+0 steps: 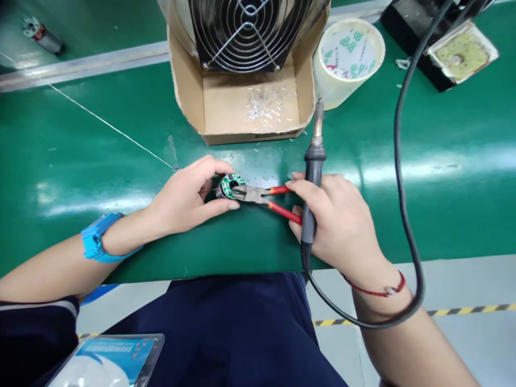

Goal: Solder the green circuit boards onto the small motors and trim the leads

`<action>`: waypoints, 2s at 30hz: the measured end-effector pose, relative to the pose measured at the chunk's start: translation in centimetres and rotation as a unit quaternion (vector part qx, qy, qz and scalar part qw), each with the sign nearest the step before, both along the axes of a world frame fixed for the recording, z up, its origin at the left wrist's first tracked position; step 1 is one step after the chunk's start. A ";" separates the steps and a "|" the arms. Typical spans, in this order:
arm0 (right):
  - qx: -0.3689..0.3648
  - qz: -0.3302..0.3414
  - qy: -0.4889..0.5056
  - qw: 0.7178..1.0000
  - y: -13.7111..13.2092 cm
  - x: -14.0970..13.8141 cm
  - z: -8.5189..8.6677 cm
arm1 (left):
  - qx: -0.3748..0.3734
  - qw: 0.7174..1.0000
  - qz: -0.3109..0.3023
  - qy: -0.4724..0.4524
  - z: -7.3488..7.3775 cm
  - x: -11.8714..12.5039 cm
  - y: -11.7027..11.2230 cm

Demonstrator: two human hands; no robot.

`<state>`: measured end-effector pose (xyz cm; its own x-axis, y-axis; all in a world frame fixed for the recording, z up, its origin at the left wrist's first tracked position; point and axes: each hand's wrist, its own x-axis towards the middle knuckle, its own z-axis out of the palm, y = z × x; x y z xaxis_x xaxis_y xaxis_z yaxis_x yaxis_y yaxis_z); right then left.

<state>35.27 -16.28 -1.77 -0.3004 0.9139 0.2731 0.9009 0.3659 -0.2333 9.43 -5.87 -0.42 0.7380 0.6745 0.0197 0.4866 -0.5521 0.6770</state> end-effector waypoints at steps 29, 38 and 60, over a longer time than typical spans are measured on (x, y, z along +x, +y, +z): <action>0.118 -0.208 0.084 0.967 5.0 1.4 -2.2 | 0.124 0.889 0.436 0.070 -2.0 -4.9 23.9; 0.145 -0.176 0.086 0.970 5.8 0.5 -2.2 | 0.139 0.762 0.627 0.090 1.0 -18.6 26.1; 0.197 -0.125 0.145 0.961 3.5 -1.2 0.2 | -0.003 0.993 0.041 0.114 1.0 -5.6 6.1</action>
<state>34.07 -12.74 -1.56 0.0561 0.7554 0.6528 0.8899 0.2587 -0.3757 3.78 0.25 0.54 0.6655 0.7320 -0.1459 0.6703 -0.5002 0.5481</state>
